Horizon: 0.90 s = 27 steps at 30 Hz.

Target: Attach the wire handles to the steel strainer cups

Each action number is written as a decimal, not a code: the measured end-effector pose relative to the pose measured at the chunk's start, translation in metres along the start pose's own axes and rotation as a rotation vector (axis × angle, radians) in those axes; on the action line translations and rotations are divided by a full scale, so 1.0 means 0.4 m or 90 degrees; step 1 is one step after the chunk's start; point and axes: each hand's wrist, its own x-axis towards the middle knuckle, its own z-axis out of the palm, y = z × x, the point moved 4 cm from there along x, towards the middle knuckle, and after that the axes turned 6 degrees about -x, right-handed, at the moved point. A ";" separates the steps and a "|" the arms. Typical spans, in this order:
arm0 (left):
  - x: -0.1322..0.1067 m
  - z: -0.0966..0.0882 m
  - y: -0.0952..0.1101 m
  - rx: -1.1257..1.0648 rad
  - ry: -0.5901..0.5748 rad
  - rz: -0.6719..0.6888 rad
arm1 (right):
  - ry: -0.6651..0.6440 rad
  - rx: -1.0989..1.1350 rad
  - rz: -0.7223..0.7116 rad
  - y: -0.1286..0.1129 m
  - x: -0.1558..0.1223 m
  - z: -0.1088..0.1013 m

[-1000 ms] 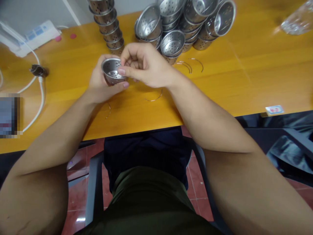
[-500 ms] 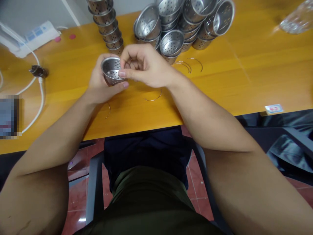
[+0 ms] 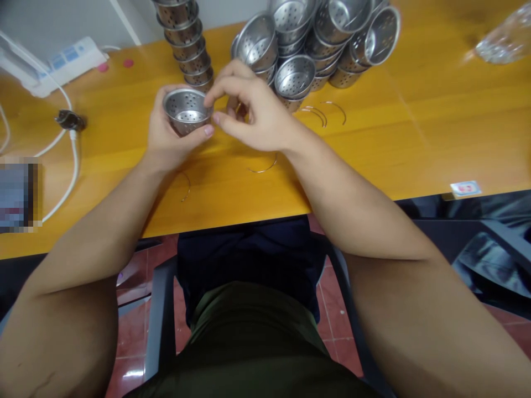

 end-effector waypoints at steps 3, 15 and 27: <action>-0.007 0.000 -0.009 0.024 -0.015 0.018 | -0.065 -0.005 0.009 0.002 -0.012 0.012; -0.026 0.014 0.008 -0.045 -0.054 0.020 | -0.089 0.022 0.075 -0.001 0.000 0.012; -0.014 -0.005 -0.047 -0.071 -0.065 0.048 | 0.165 -0.047 0.000 -0.039 0.023 -0.055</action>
